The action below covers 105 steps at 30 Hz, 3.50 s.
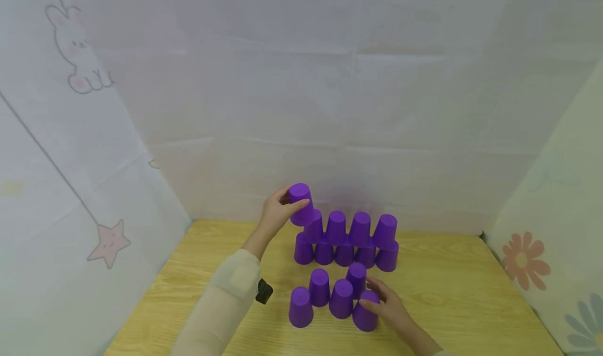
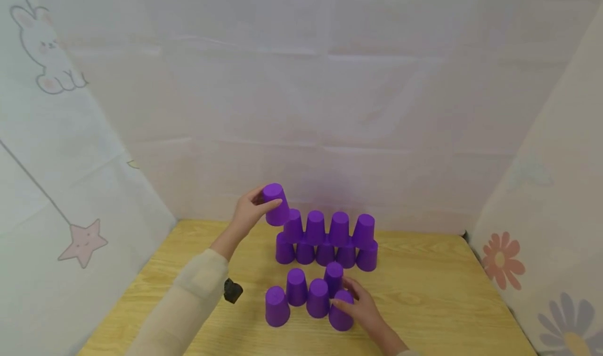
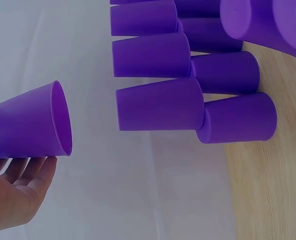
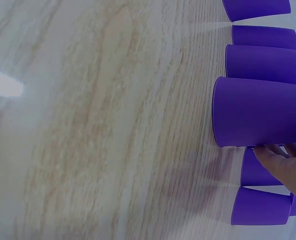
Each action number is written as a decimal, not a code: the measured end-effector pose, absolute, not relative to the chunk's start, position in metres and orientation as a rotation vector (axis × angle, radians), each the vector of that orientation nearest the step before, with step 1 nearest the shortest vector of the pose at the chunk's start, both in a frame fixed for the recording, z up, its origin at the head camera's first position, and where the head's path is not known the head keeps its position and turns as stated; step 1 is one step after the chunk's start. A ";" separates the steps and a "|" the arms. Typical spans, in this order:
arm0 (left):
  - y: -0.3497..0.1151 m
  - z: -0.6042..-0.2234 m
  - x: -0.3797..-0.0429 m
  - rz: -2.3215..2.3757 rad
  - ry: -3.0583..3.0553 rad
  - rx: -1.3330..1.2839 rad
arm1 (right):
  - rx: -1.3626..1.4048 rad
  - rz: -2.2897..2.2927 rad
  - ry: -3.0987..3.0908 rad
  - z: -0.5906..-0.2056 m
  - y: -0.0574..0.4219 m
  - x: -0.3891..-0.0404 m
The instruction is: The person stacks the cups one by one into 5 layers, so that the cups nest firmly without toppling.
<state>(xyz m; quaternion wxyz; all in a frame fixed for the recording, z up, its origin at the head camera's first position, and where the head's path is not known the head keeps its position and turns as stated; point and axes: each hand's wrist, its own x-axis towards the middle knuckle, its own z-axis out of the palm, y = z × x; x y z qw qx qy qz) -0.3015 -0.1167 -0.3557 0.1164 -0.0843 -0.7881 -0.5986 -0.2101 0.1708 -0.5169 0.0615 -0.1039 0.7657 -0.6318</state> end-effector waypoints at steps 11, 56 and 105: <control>-0.091 -0.350 -0.320 -1.805 -2.297 -0.273 | -0.287 -1.890 2.359 -0.525 0.175 -0.206; -0.018 -0.368 -0.349 -1.809 -2.354 -0.397 | -0.196 -2.097 2.347 -0.544 0.166 -0.188; -0.013 -0.382 -0.353 -1.847 -2.404 -0.380 | -0.203 -2.054 2.388 -0.536 0.172 -0.182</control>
